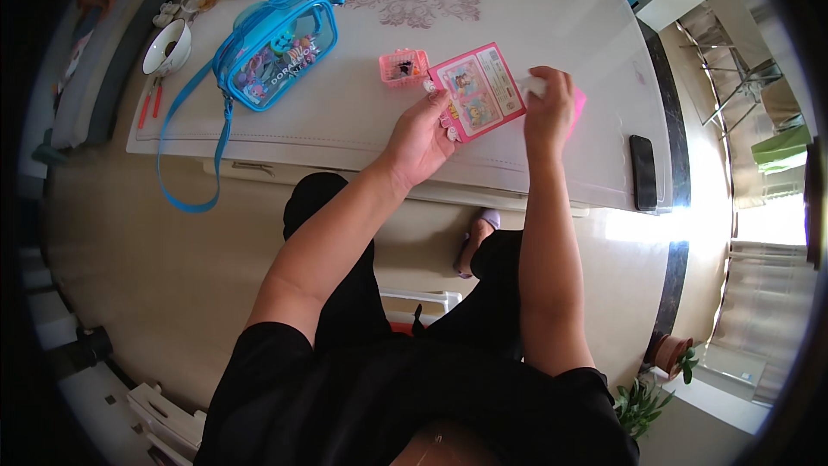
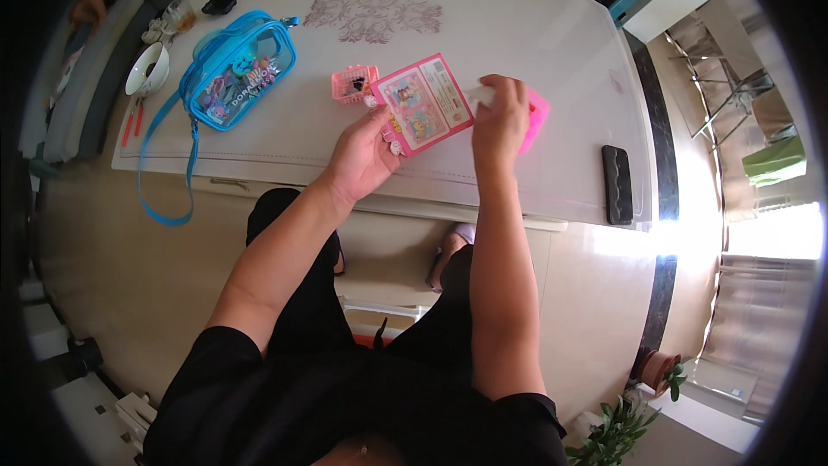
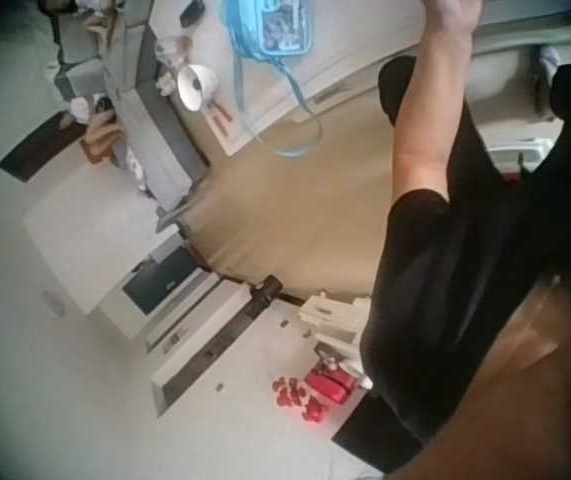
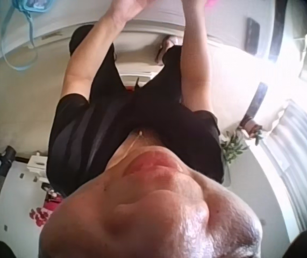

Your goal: The person sits on the floor and wipes several small decorative items on a white table using a white cloth. They handle each item one at a time, including a blue plastic bag, a pink container, and a small yellow object, then wipe the table surface.

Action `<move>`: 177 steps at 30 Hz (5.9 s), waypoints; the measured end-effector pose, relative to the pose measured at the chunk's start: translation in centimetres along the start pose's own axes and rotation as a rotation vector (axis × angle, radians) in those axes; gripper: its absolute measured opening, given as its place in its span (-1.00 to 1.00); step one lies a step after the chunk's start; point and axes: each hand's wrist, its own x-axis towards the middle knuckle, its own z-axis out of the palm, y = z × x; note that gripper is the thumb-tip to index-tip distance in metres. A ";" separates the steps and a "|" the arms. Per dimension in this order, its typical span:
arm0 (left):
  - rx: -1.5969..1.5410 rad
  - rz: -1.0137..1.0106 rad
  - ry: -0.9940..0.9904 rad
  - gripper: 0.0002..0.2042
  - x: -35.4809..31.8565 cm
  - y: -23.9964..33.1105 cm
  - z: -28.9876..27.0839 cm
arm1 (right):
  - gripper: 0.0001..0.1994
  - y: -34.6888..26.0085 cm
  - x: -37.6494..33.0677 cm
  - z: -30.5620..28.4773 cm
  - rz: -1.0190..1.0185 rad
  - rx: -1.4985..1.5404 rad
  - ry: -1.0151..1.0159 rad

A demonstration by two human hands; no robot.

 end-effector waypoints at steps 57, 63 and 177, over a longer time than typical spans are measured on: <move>0.798 0.065 0.024 -0.64 -0.4 1.9 -1.1 | -0.75 -1.9 0.5 0.4 0.505 0.704 0.191; 1.318 0.260 0.053 -0.66 -0.1 1.3 -1.1 | -0.54 -7.2 -2.8 -1.0 -0.202 0.406 0.016; 0.519 0.043 0.006 -0.74 0.4 0.9 -2.1 | -0.55 -7.2 -2.8 2.3 -0.352 0.261 -0.078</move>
